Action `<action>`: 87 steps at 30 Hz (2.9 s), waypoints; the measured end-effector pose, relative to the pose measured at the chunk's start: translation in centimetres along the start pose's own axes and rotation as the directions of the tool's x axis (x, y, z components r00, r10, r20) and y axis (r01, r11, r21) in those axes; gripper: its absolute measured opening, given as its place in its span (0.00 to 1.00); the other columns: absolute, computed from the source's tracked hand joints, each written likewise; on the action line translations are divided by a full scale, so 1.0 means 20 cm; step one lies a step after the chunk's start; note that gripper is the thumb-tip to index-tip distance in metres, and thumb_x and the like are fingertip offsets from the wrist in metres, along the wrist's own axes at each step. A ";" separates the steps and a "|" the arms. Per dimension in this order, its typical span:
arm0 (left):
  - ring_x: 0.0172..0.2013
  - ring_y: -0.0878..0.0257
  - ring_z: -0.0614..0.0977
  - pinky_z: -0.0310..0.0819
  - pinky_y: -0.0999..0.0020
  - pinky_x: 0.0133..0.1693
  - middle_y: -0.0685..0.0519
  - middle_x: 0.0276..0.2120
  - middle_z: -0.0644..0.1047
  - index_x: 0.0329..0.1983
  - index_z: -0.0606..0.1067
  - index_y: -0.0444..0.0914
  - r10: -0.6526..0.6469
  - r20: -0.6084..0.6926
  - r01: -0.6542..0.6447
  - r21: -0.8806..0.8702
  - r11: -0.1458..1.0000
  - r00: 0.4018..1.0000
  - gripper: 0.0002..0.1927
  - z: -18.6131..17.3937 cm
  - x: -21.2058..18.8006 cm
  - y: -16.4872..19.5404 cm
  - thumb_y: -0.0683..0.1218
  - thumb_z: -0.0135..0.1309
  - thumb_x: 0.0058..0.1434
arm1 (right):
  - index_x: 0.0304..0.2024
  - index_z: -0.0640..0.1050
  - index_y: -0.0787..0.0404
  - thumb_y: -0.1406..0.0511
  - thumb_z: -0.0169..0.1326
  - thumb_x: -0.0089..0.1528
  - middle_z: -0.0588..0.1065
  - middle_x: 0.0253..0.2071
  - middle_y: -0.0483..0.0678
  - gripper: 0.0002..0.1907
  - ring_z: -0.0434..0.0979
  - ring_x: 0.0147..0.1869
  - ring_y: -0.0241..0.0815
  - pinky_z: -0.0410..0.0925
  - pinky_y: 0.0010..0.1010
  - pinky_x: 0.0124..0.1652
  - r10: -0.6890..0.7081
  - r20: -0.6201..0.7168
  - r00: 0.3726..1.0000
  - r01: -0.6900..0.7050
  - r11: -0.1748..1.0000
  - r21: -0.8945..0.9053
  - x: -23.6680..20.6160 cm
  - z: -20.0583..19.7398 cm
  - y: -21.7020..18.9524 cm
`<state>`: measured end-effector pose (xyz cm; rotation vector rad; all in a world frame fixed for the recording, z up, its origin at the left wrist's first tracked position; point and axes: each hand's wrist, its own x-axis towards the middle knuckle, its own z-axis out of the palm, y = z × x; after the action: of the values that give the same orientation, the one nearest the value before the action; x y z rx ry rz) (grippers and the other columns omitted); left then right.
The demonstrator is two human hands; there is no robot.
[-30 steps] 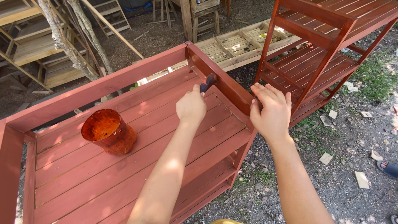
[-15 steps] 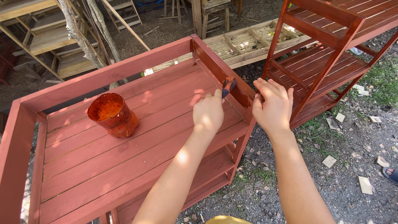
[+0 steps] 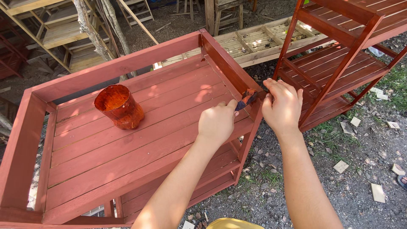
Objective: The person paints the top shelf of a wooden shelving unit with reddish-brown paint using a small brush. They repeatedly dip the brush into a small container of paint and apply it to the edges and surface of the shelf.
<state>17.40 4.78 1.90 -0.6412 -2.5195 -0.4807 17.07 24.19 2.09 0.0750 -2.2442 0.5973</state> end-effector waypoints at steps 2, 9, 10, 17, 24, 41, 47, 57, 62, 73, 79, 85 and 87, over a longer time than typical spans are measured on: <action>0.25 0.50 0.83 0.77 0.55 0.25 0.49 0.27 0.78 0.46 0.76 0.43 0.024 -0.039 -0.024 0.019 1.000 0.999 0.12 -0.04 -0.02 -0.02 0.52 0.56 0.63 | 0.54 0.82 0.54 0.72 0.51 0.60 0.79 0.59 0.44 0.21 0.71 0.69 0.48 0.49 0.70 0.68 -0.005 0.007 1.000 0.005 1.000 0.006 0.00 0.00 0.00; 0.28 0.51 0.84 0.77 0.55 0.28 0.50 0.29 0.80 0.49 0.76 0.46 -0.080 0.029 0.080 -0.008 0.997 0.996 0.11 -0.04 0.02 -0.13 0.52 0.55 0.66 | 0.53 0.83 0.54 0.72 0.51 0.60 0.79 0.59 0.44 0.21 0.71 0.69 0.48 0.49 0.70 0.69 -0.030 0.015 0.999 0.030 0.999 0.010 0.02 0.03 -0.03; 0.32 0.50 0.84 0.78 0.54 0.30 0.50 0.28 0.80 0.47 0.76 0.46 -0.052 -0.025 0.052 0.006 0.999 0.998 0.10 -0.03 0.04 -0.14 0.52 0.55 0.66 | 0.53 0.83 0.54 0.72 0.51 0.60 0.79 0.59 0.44 0.21 0.71 0.69 0.48 0.49 0.70 0.69 -0.032 0.017 0.999 0.032 0.999 0.005 0.03 0.03 -0.03; 0.39 0.44 0.83 0.77 0.48 0.39 0.45 0.37 0.80 0.55 0.73 0.49 -0.222 0.244 0.223 0.022 0.975 0.944 0.14 -0.02 0.32 -0.28 0.53 0.46 0.69 | 0.54 0.82 0.55 0.72 0.51 0.60 0.79 0.58 0.45 0.21 0.72 0.68 0.50 0.50 0.71 0.68 -0.079 -0.007 0.997 0.078 0.995 -0.055 0.12 0.06 -0.06; 0.38 0.45 0.84 0.77 0.47 0.39 0.47 0.38 0.82 0.51 0.75 0.45 -0.217 0.188 0.211 0.048 0.976 0.958 0.14 0.03 0.52 -0.47 0.55 0.49 0.68 | 0.54 0.82 0.56 0.72 0.52 0.59 0.79 0.58 0.44 0.21 0.72 0.67 0.50 0.52 0.72 0.66 -0.103 -0.024 0.994 0.101 0.993 -0.062 0.19 0.13 -0.10; 0.40 0.48 0.84 0.77 0.49 0.39 0.47 0.39 0.81 0.51 0.72 0.43 -0.311 0.203 0.295 0.105 0.950 0.928 0.13 0.15 0.80 -0.80 0.53 0.45 0.70 | 0.55 0.81 0.55 0.70 0.54 0.60 0.79 0.58 0.43 0.20 0.72 0.68 0.49 0.51 0.72 0.66 -0.085 -0.010 0.996 0.082 0.987 -0.139 0.31 0.32 -0.19; 0.42 0.47 0.84 0.78 0.50 0.40 0.46 0.42 0.80 0.52 0.70 0.42 -0.418 0.127 0.410 0.089 0.908 0.899 0.14 0.27 0.85 -0.91 0.54 0.44 0.72 | 0.55 0.81 0.54 0.70 0.54 0.60 0.79 0.59 0.42 0.20 0.71 0.69 0.47 0.50 0.73 0.67 -0.085 0.009 0.996 0.085 0.981 -0.175 0.32 0.34 -0.23; 0.43 0.49 0.85 0.79 0.53 0.42 0.45 0.42 0.80 0.53 0.69 0.40 -0.461 0.276 0.450 0.106 0.887 0.843 0.17 0.33 0.81 -0.79 0.53 0.50 0.67 | 0.53 0.82 0.55 0.70 0.54 0.60 0.79 0.58 0.44 0.19 0.73 0.67 0.48 0.50 0.74 0.67 -0.101 -0.002 0.995 0.100 0.986 -0.131 0.28 0.24 -0.25; 0.42 0.46 0.84 0.78 0.49 0.42 0.43 0.39 0.81 0.51 0.72 0.39 -0.402 0.237 0.421 -0.029 0.907 0.884 0.14 0.30 0.64 -0.59 0.52 0.45 0.71 | 0.53 0.82 0.55 0.71 0.54 0.60 0.79 0.57 0.44 0.19 0.73 0.67 0.48 0.51 0.74 0.67 -0.112 -0.014 0.994 0.110 0.988 -0.111 0.25 0.18 -0.25; 0.36 0.47 0.86 0.70 0.49 0.53 0.44 0.29 0.83 0.48 0.75 0.39 -0.246 0.203 0.268 -0.091 0.959 0.948 0.12 0.17 0.33 -0.30 0.49 0.46 0.69 | 0.54 0.82 0.54 0.72 0.51 0.60 0.79 0.58 0.42 0.21 0.72 0.68 0.48 0.49 0.74 0.67 -0.090 0.008 0.996 0.090 0.993 -0.074 0.15 0.09 -0.19; 0.37 0.43 0.84 0.77 0.47 0.42 0.40 0.32 0.82 0.50 0.74 0.39 -0.272 0.306 0.321 -0.119 0.940 0.912 0.14 0.09 0.23 -0.16 0.51 0.46 0.70 | 0.54 0.82 0.54 0.71 0.51 0.61 0.78 0.58 0.42 0.20 0.71 0.69 0.47 0.47 0.71 0.68 -0.006 0.049 0.999 0.008 0.999 -0.045 0.06 0.01 -0.10; 0.37 0.43 0.84 0.77 0.46 0.41 0.41 0.32 0.82 0.50 0.74 0.38 -0.224 0.330 0.271 -0.105 0.957 0.917 0.15 0.04 0.12 -0.03 0.52 0.48 0.69 | 0.55 0.81 0.54 0.72 0.50 0.61 0.78 0.59 0.43 0.21 0.70 0.69 0.48 0.47 0.71 0.69 -0.028 0.026 0.999 0.028 1.000 -0.009 0.01 -0.07 -0.04; 0.37 0.43 0.85 0.77 0.46 0.41 0.41 0.32 0.82 0.50 0.74 0.39 -0.215 0.346 0.266 -0.107 0.958 0.913 0.14 0.03 0.08 0.01 0.52 0.47 0.69 | 0.54 0.82 0.53 0.72 0.50 0.61 0.79 0.59 0.43 0.21 0.71 0.69 0.48 0.47 0.72 0.69 -0.030 0.018 0.999 0.030 1.000 -0.002 0.00 -0.10 -0.03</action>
<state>16.04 5.73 2.25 -0.5002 -2.9240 -0.7108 18.50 24.51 3.45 0.1137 -2.2568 0.5802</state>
